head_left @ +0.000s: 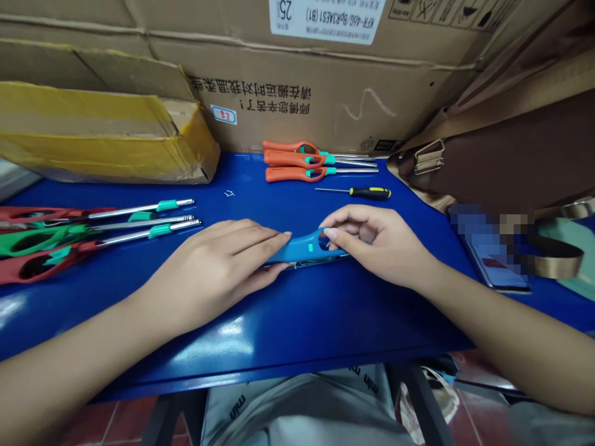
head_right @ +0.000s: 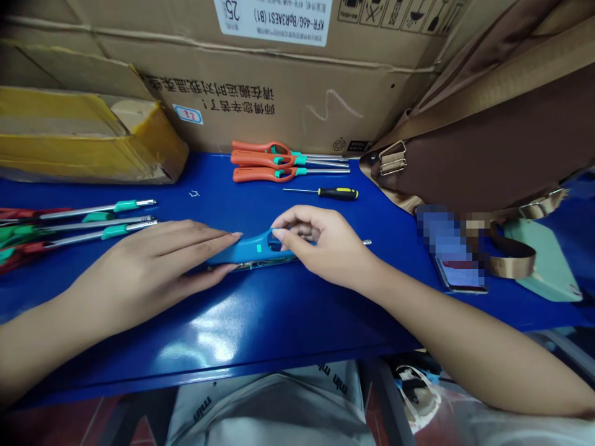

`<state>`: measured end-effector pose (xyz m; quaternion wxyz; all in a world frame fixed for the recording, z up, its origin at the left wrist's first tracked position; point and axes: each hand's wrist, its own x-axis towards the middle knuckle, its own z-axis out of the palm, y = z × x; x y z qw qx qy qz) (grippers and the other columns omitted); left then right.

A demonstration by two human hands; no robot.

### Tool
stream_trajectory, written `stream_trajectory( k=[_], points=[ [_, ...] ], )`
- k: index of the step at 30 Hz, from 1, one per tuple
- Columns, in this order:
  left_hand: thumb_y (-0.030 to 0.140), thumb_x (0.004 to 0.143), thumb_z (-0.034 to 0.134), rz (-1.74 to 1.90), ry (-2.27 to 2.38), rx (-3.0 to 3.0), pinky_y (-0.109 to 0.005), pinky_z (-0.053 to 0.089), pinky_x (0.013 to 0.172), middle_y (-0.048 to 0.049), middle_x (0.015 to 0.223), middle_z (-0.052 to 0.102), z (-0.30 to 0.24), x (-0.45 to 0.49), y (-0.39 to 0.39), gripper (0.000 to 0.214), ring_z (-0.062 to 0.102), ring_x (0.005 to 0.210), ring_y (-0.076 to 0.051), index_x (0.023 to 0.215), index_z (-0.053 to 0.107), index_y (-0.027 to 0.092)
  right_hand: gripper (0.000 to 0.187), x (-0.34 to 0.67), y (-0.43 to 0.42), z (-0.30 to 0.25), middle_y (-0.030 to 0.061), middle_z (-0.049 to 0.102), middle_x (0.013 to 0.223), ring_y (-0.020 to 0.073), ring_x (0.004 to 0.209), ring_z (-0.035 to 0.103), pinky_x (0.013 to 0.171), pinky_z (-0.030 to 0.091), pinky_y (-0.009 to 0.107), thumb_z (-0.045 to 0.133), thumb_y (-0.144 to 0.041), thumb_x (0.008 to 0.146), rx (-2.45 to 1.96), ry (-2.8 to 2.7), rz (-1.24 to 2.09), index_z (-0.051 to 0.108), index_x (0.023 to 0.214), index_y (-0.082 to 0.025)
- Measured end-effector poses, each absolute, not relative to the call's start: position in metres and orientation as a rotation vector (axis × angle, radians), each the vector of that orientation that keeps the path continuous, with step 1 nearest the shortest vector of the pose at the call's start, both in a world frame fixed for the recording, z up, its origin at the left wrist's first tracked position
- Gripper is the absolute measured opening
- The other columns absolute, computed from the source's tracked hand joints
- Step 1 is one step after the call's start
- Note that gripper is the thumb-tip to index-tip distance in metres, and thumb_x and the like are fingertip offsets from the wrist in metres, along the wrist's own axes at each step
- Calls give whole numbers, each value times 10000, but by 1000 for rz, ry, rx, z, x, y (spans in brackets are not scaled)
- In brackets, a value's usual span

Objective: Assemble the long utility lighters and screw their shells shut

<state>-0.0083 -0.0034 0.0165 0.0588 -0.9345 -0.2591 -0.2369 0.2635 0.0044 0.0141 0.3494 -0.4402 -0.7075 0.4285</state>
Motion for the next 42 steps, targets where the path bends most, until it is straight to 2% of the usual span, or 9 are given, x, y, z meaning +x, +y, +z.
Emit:
stream_trajectory(
  k=[3, 7, 22, 28, 33, 38, 42],
  points=[
    [315, 1020, 644, -724, -811, -2901, -369, 588, 847, -127, 1097, 786, 13, -12, 1, 322, 749, 949, -253, 1235, 712, 85, 298, 270, 9, 12, 66, 756, 1075, 189, 940, 694, 868, 555, 346, 759, -300, 905, -1066, -2144, 818, 711, 1167, -167],
    [356, 1040, 605, -647, -806, -3009, -375, 587, 864, -104, 1094, 795, 9, -14, 6, 332, 754, 955, -253, 1235, 721, 114, 290, 278, 16, 12, 92, 747, 1073, 237, 999, 649, 914, 514, 404, 782, -280, 897, -920, -2459, 550, 724, 1145, -143],
    [386, 1048, 560, -447, -968, -3051, -355, 561, 820, -65, 1119, 771, 12, -13, 3, 311, 715, 964, -242, 1221, 736, 198, 292, 276, 17, 4, 84, 669, 1129, 252, 1079, 620, 974, 483, 428, 787, -306, 897, -1016, -2524, 621, 717, 1156, -191],
    [396, 1007, 642, -447, -1102, -3038, -377, 572, 786, -46, 1068, 785, 15, -12, 0, 276, 723, 949, -262, 1161, 770, 206, 296, 274, 16, -1, 70, 662, 1105, 217, 1020, 640, 920, 506, 367, 824, -284, 869, -1002, -2429, 693, 721, 1127, -179],
    [366, 974, 696, -404, -1116, -2938, -404, 593, 751, -40, 1040, 803, 15, -9, -8, 258, 738, 922, -281, 1134, 797, 190, 294, 271, 13, -4, 68, 681, 1079, 226, 1013, 654, 904, 517, 370, 834, -279, 861, -1018, -2412, 663, 716, 1111, -180],
    [304, 1009, 609, -272, -1011, -2797, -434, 602, 675, -82, 973, 799, 14, -5, -19, 285, 728, 832, -303, 1122, 786, 112, 334, 270, 9, -5, 121, 691, 1092, 281, 1002, 660, 867, 520, 435, 739, -333, 944, -949, -2612, 292, 716, 1200, -118],
    [274, 1050, 519, -353, -923, -2785, -415, 596, 682, -105, 997, 789, 11, -4, -16, 325, 731, 841, -290, 1172, 753, 84, 339, 272, 10, -1, 153, 715, 1111, 292, 962, 679, 825, 530, 443, 606, -312, 1024, -810, -2749, -17, 704, 1244, -72]
  ],
)
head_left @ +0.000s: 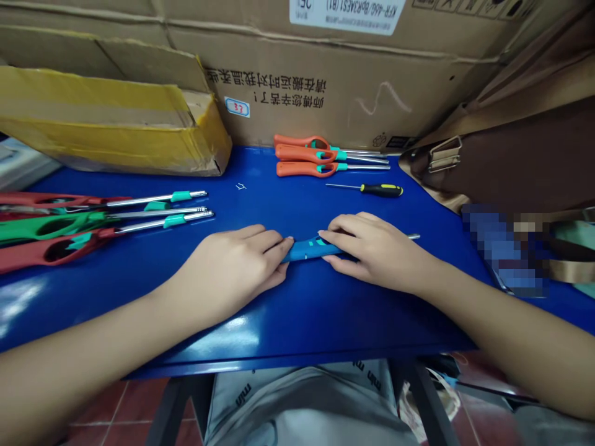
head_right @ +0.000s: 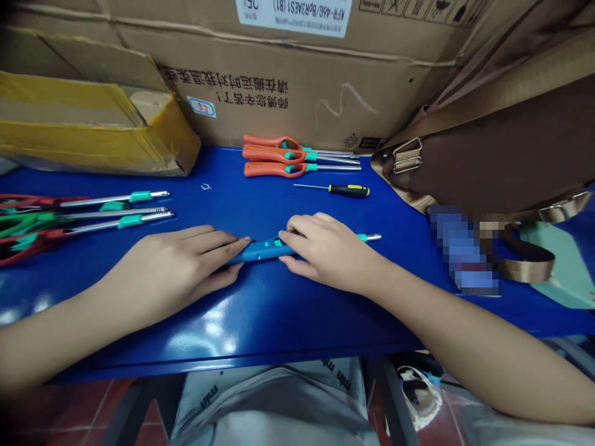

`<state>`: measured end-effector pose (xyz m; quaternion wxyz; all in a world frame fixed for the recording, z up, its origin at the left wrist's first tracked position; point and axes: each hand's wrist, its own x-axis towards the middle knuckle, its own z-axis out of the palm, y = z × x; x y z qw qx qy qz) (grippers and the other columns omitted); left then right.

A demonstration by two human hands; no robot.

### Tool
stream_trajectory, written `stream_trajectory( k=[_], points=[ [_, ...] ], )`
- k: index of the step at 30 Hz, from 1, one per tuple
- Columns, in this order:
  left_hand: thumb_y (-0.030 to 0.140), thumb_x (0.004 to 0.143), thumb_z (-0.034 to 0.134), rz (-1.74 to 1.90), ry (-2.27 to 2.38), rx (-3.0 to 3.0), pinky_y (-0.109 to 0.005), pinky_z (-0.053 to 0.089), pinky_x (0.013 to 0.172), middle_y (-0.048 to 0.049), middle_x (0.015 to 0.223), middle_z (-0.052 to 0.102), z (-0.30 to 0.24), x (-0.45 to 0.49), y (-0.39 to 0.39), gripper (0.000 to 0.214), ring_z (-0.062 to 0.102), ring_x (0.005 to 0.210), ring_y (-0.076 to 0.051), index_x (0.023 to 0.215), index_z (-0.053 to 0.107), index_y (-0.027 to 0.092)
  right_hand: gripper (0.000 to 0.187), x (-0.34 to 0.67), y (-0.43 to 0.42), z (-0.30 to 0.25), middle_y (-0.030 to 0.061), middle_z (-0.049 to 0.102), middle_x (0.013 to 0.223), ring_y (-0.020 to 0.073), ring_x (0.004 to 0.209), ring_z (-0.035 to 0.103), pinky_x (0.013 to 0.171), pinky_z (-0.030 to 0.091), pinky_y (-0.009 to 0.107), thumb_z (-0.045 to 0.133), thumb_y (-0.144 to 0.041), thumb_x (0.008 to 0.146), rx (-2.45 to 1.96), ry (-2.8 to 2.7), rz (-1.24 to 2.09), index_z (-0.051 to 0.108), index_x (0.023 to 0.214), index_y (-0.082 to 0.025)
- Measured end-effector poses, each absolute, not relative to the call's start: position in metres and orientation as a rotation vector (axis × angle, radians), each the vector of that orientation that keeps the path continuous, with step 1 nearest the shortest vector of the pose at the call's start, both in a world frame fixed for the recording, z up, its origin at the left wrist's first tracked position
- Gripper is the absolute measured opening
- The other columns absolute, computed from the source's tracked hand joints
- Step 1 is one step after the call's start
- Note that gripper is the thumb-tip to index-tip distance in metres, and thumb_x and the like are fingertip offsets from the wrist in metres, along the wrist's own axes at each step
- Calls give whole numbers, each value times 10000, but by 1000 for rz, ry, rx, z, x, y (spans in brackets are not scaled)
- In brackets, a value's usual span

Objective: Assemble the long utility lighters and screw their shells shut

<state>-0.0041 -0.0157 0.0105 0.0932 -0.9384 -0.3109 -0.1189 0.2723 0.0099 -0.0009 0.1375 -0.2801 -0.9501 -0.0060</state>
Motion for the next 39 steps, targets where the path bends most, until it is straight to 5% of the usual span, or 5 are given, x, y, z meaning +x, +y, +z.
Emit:
stream_trajectory(
  k=[11, 19, 23, 30, 39],
  points=[
    [285, 1059, 539, -668, -979, -3021, -338, 557, 762, -91, 945, 750, 8, -7, -9, 287, 696, 846, -224, 1145, 730, 90, 326, 273, 6, 4, 113, 722, 936, 249, 869, 672, 810, 537, 394, 464, -326, 1088, -871, -2722, 186, 713, 1034, -122],
    [491, 1003, 583, -1092, -1921, -3357, -241, 516, 541, -32, 786, 741, 15, 0, 4, 371, 633, 603, -140, 1007, 749, 159, 470, 284, 16, 11, 150, 740, 1231, 301, 1106, 694, 954, 535, 471, 607, -432, 1032, -904, -2713, 182, 600, 1403, -144],
    [565, 992, 568, -1358, -2371, -3345, -221, 475, 437, -20, 708, 714, 12, 4, 8, 476, 554, 490, -113, 1102, 743, 136, 474, 284, 16, 9, 159, 743, 1187, 287, 1048, 714, 903, 570, 448, 520, -408, 1073, -845, -2737, 145, 585, 1441, -116],
    [404, 993, 680, -1055, -1293, -3279, -229, 547, 789, -23, 1025, 782, 13, -5, 2, 286, 708, 856, -148, 1201, 756, 223, 364, 286, 16, 12, 128, 755, 1155, 226, 1025, 730, 886, 595, 362, 452, -356, 1104, -822, -2592, 292, 646, 1337, -156],
    [312, 1042, 594, -934, -1142, -3448, -205, 531, 713, -26, 955, 759, 14, -1, -5, 277, 686, 781, -125, 1265, 730, 220, 265, 272, 6, 15, 70, 787, 1040, 192, 960, 709, 896, 531, 342, 511, -344, 1090, -691, -2567, 536, 718, 1103, -179]
  ],
)
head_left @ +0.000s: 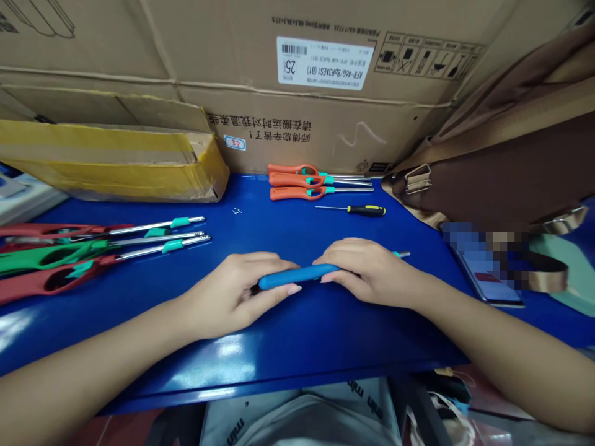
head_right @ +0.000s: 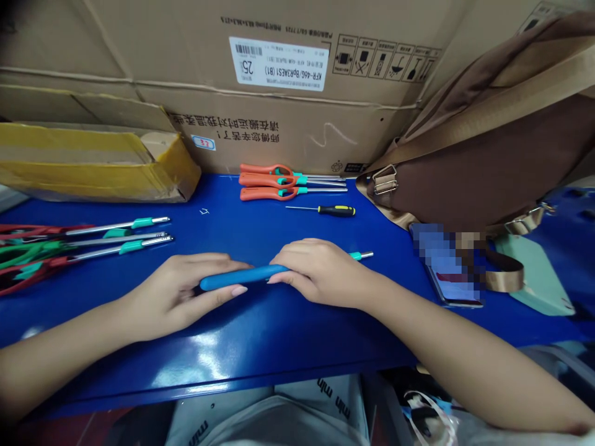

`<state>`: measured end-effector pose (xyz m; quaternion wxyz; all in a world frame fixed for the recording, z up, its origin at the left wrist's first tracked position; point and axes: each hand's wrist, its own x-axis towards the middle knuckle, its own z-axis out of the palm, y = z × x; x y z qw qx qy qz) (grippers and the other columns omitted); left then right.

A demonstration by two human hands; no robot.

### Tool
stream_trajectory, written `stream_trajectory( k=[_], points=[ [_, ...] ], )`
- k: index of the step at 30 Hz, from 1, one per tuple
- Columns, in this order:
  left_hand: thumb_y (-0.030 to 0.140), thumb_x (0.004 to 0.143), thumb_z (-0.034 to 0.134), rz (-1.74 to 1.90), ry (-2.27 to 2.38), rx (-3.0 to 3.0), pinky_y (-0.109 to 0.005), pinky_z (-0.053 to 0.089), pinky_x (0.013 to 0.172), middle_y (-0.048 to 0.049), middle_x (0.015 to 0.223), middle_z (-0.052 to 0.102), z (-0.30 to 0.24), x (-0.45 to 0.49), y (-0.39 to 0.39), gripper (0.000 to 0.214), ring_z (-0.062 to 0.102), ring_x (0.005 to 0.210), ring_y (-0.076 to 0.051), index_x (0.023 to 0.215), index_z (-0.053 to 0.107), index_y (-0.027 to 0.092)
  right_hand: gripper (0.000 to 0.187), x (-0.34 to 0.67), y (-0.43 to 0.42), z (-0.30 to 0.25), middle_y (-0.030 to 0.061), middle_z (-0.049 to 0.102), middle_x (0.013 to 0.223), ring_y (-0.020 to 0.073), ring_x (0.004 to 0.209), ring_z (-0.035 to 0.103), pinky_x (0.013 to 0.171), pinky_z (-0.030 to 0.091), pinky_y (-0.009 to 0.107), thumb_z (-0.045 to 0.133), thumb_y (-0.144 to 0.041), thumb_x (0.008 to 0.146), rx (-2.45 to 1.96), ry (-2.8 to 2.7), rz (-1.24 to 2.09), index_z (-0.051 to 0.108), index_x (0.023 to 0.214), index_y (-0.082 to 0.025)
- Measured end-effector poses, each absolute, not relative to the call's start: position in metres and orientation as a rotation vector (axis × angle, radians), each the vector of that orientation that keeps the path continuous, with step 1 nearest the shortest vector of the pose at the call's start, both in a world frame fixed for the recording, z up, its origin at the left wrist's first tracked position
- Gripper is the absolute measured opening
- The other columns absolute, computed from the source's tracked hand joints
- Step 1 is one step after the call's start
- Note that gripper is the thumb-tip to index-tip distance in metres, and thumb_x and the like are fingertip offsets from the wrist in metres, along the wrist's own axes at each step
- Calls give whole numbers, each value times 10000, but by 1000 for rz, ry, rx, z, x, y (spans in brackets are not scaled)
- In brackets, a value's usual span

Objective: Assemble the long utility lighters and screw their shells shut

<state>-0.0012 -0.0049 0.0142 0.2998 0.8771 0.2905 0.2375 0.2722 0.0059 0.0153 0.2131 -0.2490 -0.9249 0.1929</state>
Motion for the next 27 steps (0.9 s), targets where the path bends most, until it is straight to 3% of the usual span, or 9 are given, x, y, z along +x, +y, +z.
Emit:
stream_trajectory(
  k=[4, 7, 11, 15, 19, 24, 27],
  points=[
    [390, 1025, 603, 611, 842, 2221, -207, 522, 667, -24, 935, 767, 18, -5, 4, 270, 683, 766, -135, 1130, 777, 213, 289, 285, 13, 29, 82, 772, 1183, 243, 1097, 694, 980, 475, 425, 598, -439, 1043, -900, -2676, 437, 750, 1152, -218],
    [451, 990, 631, 683, 936, 2127, -201, 491, 612, -9, 795, 734, 21, -14, 17, 312, 623, 663, -120, 924, 778, 183, 442, 309, 25, 42, 116, 771, 1201, 320, 1119, 694, 986, 488, 477, 762, -521, 903, -1126, -2677, 213, 740, 1219, -212],
    [507, 927, 675, 798, 1062, 1859, -211, 371, 467, 7, 612, 612, 24, -27, 34, 399, 463, 505, -93, 722, 682, 165, 236, 337, 42, 52, 113, 801, 1046, 305, 933, 736, 847, 528, 435, 644, -362, 976, -1319, -2647, 95, 775, 1063, -185],
    [533, 924, 662, 810, 1017, 1728, -219, 347, 446, 6, 596, 589, 22, -30, 40, 444, 441, 475, -89, 674, 630, 168, 224, 338, 44, 56, 81, 801, 934, 262, 847, 730, 820, 505, 388, 594, -331, 1007, -1199, -2625, 121, 779, 991, -207],
    [527, 931, 667, 660, 978, 1846, -202, 386, 484, 14, 595, 599, 16, -22, 32, 407, 474, 505, -93, 765, 698, 157, 277, 320, 34, 50, 66, 745, 873, 232, 833, 668, 811, 469, 365, 511, -336, 1057, -1063, -2743, 321, 719, 932, -203],
    [458, 969, 652, 561, 910, 2123, -226, 520, 666, -46, 931, 778, 12, -16, 20, 331, 667, 767, -162, 1111, 770, 183, 372, 300, 24, 39, 26, 600, 745, 192, 703, 544, 680, 411, 319, 392, -345, 1102, -1126, -2891, 486, 557, 796, -211],
    [431, 968, 666, 585, 902, 2200, -226, 541, 735, -38, 982, 798, 14, -16, 20, 295, 703, 807, -167, 1113, 781, 201, 325, 298, 22, 39, 27, 636, 826, 183, 742, 580, 693, 424, 308, 431, -383, 1100, -1157, -2839, 585, 590, 880, -204]
  ],
)
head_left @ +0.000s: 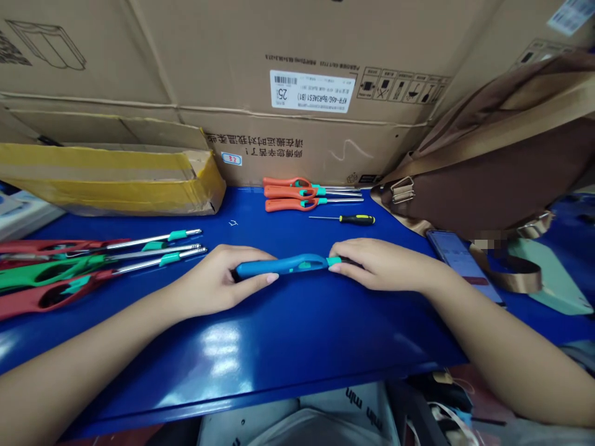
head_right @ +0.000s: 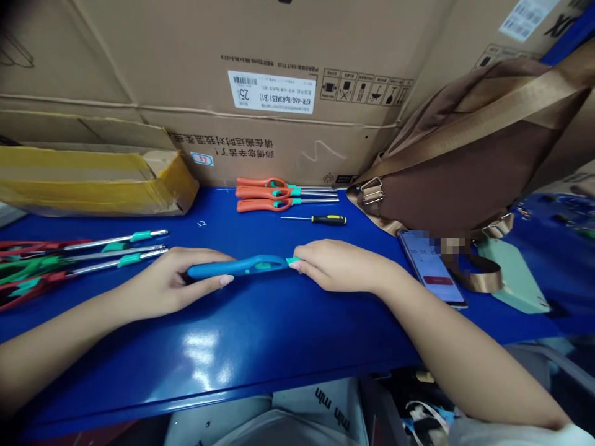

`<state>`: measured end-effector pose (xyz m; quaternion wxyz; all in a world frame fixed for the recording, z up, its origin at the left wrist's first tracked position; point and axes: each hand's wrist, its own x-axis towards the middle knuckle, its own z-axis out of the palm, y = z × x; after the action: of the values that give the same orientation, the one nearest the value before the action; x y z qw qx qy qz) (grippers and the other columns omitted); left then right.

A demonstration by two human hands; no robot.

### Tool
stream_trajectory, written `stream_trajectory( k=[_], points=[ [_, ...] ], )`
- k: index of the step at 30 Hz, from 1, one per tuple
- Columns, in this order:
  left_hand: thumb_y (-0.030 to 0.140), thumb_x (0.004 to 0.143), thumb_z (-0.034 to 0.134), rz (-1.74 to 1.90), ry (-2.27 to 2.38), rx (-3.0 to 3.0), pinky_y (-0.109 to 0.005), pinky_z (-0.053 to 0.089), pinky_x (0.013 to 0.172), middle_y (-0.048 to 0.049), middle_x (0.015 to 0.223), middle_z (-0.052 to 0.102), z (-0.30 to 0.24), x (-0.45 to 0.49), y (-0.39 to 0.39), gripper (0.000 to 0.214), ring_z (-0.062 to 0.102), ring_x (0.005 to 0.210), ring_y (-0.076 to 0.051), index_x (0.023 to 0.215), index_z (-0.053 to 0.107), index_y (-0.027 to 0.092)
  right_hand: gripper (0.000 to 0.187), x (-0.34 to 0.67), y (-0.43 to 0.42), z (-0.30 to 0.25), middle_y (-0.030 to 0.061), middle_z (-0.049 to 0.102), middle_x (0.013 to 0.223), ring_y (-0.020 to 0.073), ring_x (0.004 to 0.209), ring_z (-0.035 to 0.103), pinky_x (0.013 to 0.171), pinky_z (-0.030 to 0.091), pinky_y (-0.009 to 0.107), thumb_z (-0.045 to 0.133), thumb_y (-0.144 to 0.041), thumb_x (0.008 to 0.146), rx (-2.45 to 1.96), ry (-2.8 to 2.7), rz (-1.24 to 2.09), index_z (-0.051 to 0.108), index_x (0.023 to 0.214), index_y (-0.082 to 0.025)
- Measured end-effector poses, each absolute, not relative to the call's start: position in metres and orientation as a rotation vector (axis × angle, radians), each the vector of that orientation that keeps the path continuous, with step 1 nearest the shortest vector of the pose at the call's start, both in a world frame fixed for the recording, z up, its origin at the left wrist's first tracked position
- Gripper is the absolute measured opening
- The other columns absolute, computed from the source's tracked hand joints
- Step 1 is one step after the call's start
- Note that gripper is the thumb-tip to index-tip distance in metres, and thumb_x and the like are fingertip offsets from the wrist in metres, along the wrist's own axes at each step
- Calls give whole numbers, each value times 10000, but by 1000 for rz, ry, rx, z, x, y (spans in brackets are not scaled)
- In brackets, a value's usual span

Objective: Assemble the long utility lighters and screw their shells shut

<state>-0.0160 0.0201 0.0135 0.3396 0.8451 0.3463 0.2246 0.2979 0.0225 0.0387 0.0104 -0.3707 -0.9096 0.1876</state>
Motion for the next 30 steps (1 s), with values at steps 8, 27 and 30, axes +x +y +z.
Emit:
stream_trajectory(
  k=[8, 27, 30],
  points=[
    [508, 932, 681, 595, 1014, 2017, -181, 382, 461, 36, 534, 595, 17, -13, 19, 438, 490, 479, -91, 645, 658, 177, 273, 294, 20, 24, 75, 682, 935, 207, 839, 616, 772, 460, 328, 443, -327, 1098, -932, -2702, 330, 656, 1037, -167],
    [509, 1031, 571, 461, 985, 2424, -294, 532, 857, -70, 1117, 645, 2, -10, 16, 435, 661, 929, -191, 1286, 687, 177, 124, 309, 33, 31, 45, 648, 897, 211, 807, 594, 684, 389, 298, 671, -245, 951, -1274, -2733, 358, 575, 885, -201],
    [461, 1020, 604, 502, 983, 2438, -275, 538, 769, -64, 1113, 623, -1, -12, 17, 398, 633, 810, -151, 1284, 694, 177, 159, 314, 39, 30, 49, 660, 910, 209, 823, 605, 717, 442, 306, 683, -320, 957, -1215, -2726, 502, 599, 895, -201]
  ],
)
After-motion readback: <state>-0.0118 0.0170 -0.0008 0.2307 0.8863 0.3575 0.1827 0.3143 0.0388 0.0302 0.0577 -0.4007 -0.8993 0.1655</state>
